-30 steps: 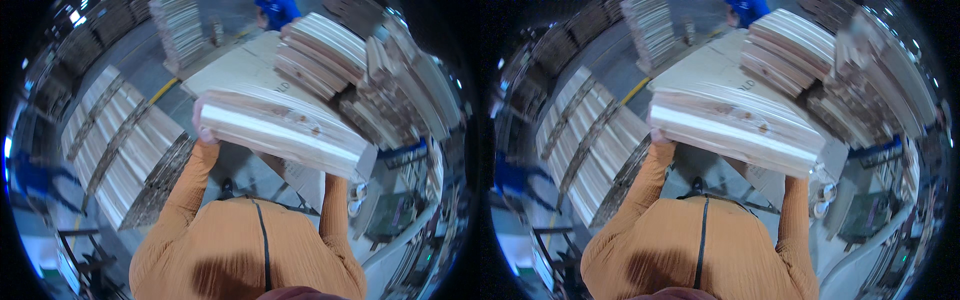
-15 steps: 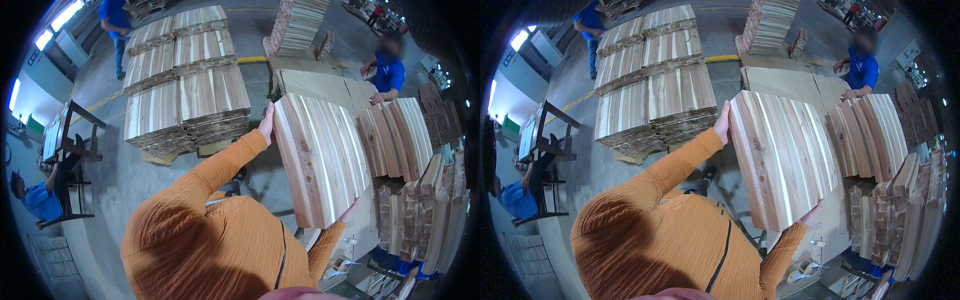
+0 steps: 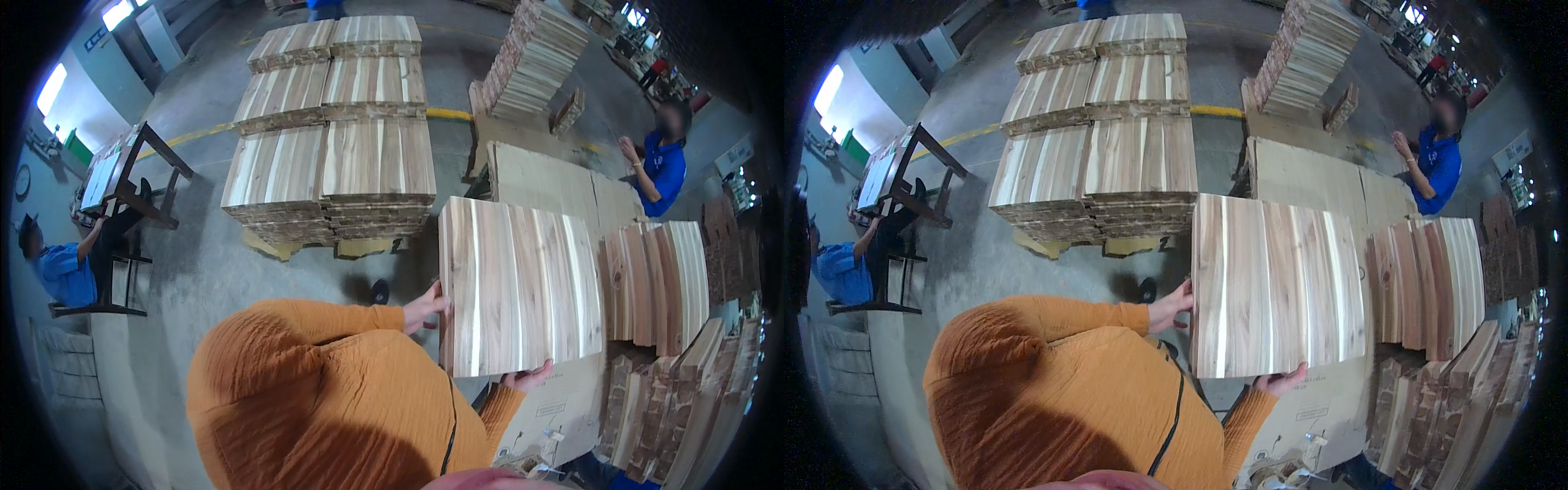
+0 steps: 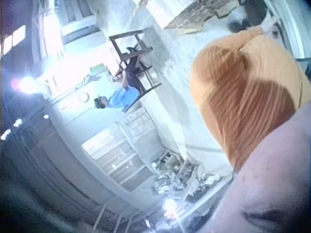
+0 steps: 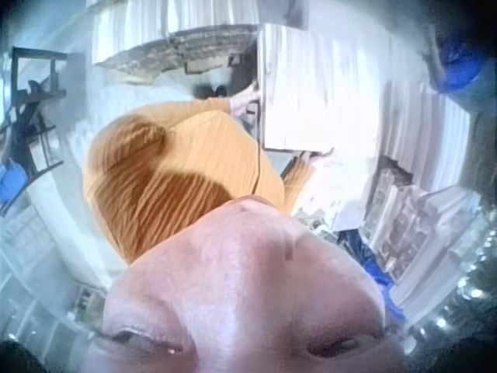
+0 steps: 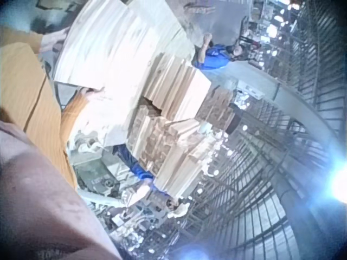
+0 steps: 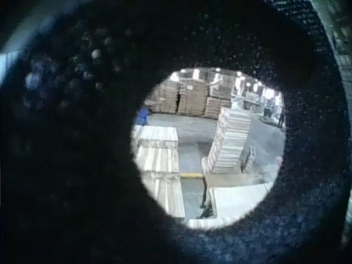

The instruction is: The person repeatedly picks up stacks of wooden planks, applies a white strip to the edges, and places them onto a growing pile. The person handles the planks by hand in a warehouse setting.

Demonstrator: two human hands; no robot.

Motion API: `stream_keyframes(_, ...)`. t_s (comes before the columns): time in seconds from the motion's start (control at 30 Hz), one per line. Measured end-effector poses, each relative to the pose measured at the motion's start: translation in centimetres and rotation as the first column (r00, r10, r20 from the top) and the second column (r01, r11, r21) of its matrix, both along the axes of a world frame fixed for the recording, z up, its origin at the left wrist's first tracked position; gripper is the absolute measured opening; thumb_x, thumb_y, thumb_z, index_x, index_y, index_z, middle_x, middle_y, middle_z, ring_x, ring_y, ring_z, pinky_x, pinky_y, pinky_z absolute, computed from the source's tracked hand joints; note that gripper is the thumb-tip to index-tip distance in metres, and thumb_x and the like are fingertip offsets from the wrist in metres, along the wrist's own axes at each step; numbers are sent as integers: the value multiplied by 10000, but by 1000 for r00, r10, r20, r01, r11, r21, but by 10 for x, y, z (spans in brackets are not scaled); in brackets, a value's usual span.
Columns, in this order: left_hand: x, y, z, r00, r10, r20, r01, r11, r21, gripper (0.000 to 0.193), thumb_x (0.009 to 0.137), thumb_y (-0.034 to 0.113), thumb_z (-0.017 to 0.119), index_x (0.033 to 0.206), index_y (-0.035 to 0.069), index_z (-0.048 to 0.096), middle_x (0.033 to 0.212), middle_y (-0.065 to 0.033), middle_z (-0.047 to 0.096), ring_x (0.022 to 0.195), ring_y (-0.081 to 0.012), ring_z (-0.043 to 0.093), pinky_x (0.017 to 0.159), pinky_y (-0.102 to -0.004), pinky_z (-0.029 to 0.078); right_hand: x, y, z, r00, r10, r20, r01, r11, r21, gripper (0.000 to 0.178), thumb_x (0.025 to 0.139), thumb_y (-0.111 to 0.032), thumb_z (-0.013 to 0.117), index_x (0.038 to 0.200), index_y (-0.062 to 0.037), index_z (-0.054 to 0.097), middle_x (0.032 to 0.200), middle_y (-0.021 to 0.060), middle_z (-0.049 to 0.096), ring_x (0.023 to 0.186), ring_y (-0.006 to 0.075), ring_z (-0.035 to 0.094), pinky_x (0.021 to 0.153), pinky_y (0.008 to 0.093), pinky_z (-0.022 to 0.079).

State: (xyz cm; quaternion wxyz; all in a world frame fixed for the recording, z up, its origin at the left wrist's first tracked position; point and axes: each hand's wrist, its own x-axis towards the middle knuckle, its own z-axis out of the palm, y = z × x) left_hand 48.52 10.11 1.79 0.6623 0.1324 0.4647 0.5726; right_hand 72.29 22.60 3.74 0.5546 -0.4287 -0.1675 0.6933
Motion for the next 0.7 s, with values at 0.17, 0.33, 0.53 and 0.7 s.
stream_keyframes(0.17,-12,31,-10,919,127,-372,-170,982,-87,1221,662,424,745,1415,129,-170,1431,-142,237,1327,-239,246,1041,-415,269,-1,3,-31,968,-108,-228,86,991,-106,748,727,-583,573,1250,-61,457,1309,97,454,1151,297,467,956,487,376)
stream_keyframes(0.33,-80,27,14,962,259,-91,-251,964,91,936,659,168,688,1391,-49,146,1355,-139,353,1218,-192,371,998,-293,312,-11,28,-17,967,-162,195,202,958,-202,818,680,-657,579,1247,-92,409,1129,129,462,898,263,474,675,445,456)
stream_keyframes(0.53,-183,29,-1,922,385,-47,-381,921,84,808,696,133,633,1388,1,236,1331,-130,390,1189,-204,404,985,-305,330,-94,-15,2,961,-1,277,71,968,-242,780,661,-652,563,1258,-171,413,1135,138,472,829,280,496,518,361,419)
stream_keyframes(0.7,-298,-19,-16,896,442,-38,-437,894,97,766,721,142,618,1377,-19,257,1350,-131,379,1218,-198,392,1008,-313,315,-203,-46,-12,968,160,191,-145,985,-90,753,730,-627,502,1297,-145,390,1227,145,469,987,276,498,753,457,449)
